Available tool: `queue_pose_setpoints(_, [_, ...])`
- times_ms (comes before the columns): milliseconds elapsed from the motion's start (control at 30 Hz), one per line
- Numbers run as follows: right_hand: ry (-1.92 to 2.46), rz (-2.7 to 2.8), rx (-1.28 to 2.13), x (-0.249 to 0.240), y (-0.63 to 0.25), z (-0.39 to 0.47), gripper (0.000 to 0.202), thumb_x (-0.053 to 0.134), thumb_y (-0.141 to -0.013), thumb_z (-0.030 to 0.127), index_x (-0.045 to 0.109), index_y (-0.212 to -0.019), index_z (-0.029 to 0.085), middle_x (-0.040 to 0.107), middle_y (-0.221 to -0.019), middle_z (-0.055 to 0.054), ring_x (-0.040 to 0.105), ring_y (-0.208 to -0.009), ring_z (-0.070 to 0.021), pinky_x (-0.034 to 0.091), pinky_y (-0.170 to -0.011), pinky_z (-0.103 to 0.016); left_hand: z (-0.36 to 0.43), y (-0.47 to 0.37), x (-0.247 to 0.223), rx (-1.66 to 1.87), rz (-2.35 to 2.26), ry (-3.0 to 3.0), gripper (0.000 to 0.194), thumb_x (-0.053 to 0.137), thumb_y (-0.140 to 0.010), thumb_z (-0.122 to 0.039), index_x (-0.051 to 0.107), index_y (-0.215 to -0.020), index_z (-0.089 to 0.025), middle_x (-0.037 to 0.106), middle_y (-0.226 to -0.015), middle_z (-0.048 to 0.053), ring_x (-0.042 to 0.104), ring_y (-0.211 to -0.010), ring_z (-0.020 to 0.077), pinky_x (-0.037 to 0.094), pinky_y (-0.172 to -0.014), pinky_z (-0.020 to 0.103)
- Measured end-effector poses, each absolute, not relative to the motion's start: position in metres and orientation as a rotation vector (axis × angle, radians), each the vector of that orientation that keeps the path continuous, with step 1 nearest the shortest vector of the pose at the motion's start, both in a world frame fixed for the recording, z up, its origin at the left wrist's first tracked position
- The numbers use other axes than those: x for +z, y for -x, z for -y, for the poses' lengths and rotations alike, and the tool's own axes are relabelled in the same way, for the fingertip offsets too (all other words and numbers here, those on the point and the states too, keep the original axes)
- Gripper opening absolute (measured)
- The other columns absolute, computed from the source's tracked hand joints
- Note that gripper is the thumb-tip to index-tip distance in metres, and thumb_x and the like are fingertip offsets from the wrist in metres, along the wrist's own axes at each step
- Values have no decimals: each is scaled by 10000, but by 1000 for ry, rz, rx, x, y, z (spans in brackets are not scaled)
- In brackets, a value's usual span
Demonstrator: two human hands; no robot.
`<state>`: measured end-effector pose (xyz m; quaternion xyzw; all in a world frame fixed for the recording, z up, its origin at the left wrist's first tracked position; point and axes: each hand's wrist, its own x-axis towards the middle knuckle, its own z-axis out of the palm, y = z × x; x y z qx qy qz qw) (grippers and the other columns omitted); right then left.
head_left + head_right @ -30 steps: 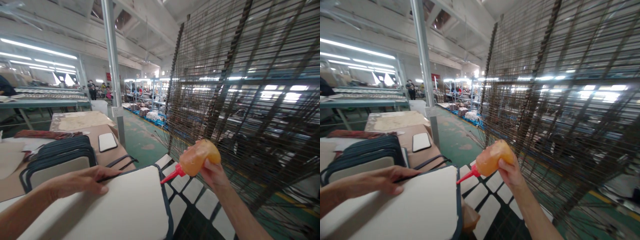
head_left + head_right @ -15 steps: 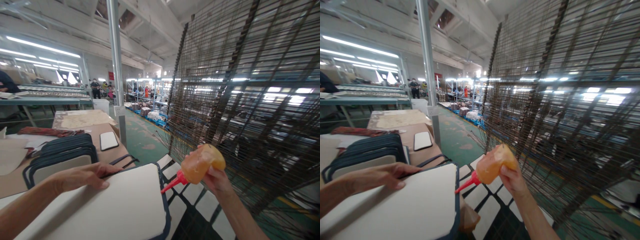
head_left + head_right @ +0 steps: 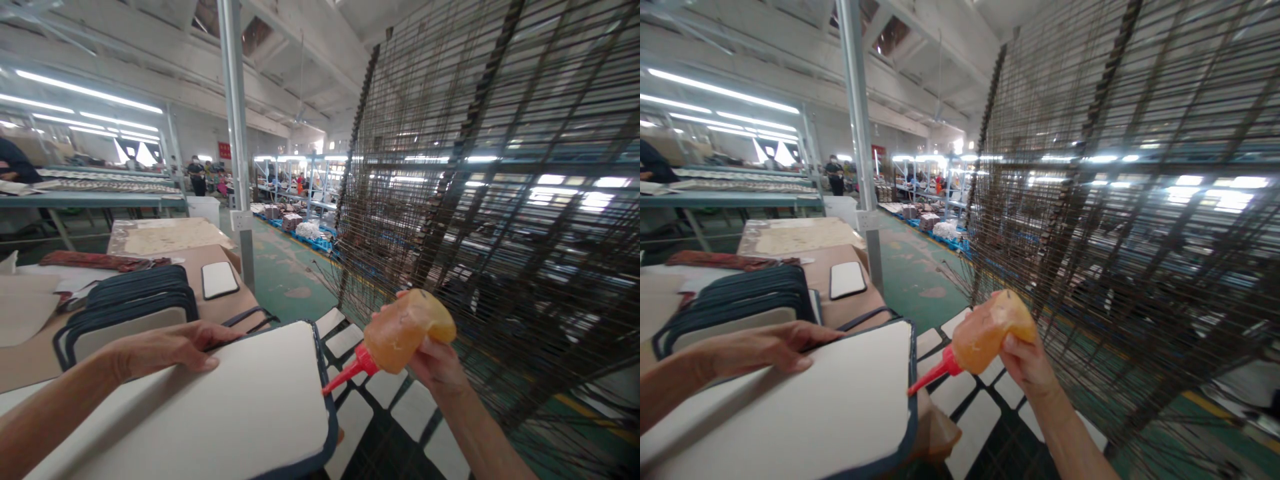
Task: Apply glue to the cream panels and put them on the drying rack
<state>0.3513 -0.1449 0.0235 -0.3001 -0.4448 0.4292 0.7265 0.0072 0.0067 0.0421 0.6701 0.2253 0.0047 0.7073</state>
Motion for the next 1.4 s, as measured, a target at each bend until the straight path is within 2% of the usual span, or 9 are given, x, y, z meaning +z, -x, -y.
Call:
queue_pose_setpoints(267, [664,991,957,27,-347,148,730,860,-512,413,565,-1170,304,712,-1077,-73,614,-1103,-348,393,-1029,-533,-8,-4,39,19,-495,-1452,602,691,-713,-333,581,-1294,-217,716,-1112,49,676,-922,256,505,-738,279])
queue_pose_setpoints(433, [685,1007,976,27,-346,151,702,845,-532,418,564,-1164,299,706,-1086,-80,606,-1113,-350,394,-1025,-537,-10,-1,37,29,-474,-1433,601,674,-725,-295,564,-1312,-227,707,-1130,60,669,-943,259,509,-772,297])
queue_pose_setpoints(667, [714,988,933,30,-343,154,726,847,-489,450,576,-1145,296,711,-1057,-79,612,-1093,-361,404,-1005,-553,-5,-2,41,53,-495,-1435,611,677,-729,-306,563,-1315,-176,710,-1108,66,675,-899,279,508,-812,330])
queue_pose_setpoints(967, [718,924,801,19,-345,158,605,868,-490,415,633,-1036,298,743,-895,-36,678,-955,-338,421,-993,-559,-10,5,31,89,-505,-1421,624,685,-735,-300,548,-1332,-178,688,-1162,60,638,-1020,308,500,-860,327])
queue_pose_setpoints(1167, [709,894,751,4,-340,162,696,818,-580,481,565,-1196,281,708,-1066,-109,621,-1082,-365,419,-995,-581,-14,11,18,139,-491,-1394,623,662,-760,-273,510,-1358,-183,671,-1197,81,628,-1037,300,494,-872,350])
queue_pose_setpoints(1400, [697,824,629,-10,-331,173,704,781,-689,392,458,-1312,333,658,-1197,-99,584,-1143,-368,393,-1007,-619,-21,13,-6,178,-502,-1327,628,691,-717,-290,526,-1322,-272,668,-1204,4,617,-1077,290,465,-912,394])
